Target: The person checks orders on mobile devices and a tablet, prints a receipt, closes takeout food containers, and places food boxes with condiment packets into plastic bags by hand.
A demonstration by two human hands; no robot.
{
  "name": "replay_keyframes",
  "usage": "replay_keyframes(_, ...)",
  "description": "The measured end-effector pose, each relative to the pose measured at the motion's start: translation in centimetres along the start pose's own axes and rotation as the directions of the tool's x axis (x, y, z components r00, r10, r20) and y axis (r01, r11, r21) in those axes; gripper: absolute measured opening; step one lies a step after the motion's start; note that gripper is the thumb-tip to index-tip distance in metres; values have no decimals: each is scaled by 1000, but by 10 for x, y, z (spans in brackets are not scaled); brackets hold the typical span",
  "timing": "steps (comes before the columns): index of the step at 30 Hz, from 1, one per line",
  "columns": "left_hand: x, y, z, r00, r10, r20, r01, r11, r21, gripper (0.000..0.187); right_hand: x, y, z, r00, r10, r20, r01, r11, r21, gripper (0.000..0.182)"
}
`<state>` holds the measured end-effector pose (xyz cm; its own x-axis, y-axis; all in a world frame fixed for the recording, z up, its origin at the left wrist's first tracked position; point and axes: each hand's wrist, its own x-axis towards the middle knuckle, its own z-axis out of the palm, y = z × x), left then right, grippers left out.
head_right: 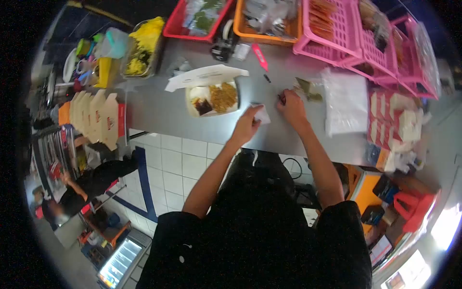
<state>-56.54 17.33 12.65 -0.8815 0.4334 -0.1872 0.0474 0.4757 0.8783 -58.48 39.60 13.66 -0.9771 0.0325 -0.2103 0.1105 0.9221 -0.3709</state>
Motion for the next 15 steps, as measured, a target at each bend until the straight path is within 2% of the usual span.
replay_keyframes(1,5,-2,1,994,99,-52,-93,990,108,54,-20,-3,-8,992,123,-33,-106,940,324,22)
replay_keyframes(2,5,-3,2,994,101,-35,-97,990,100,54,-37,-9,-8,969,245,-28,-175,765,620,20)
replay_keyframes(3,4,8,-4,998,48,-48,-34,967,251,58,-50,-12,1,965,261,-22,-191,760,621,20)
replay_keyframes(4,-1,12,-6,998,-3,-66,29,916,400,62,-63,-17,11,949,313,-35,-150,548,823,18)
replay_keyframes(5,-6,13,-4,999,-10,-47,28,914,404,62,-75,-22,22,928,369,-38,-77,291,954,16)
replay_keyframes(6,-8,12,-2,996,32,-84,10,891,453,68,-82,-31,29,923,382,-34,-82,282,956,16)
replay_keyframes(8,-8,4,6,986,96,-134,-8,838,545,83,-90,-53,38,912,395,-114,-50,381,923,14)
replay_keyframes(9,-8,3,7,988,98,-123,-15,835,550,83,-90,-63,37,908,405,-113,-52,373,926,14)
replay_keyframes(11,-11,6,6,985,134,-108,-37,780,624,85,-90,-79,29,910,377,-173,-94,594,799,11)
replay_keyframes(15,-12,11,-2,997,59,-42,-22,801,598,91,-84,-85,31,905,315,-286,21,637,771,13)
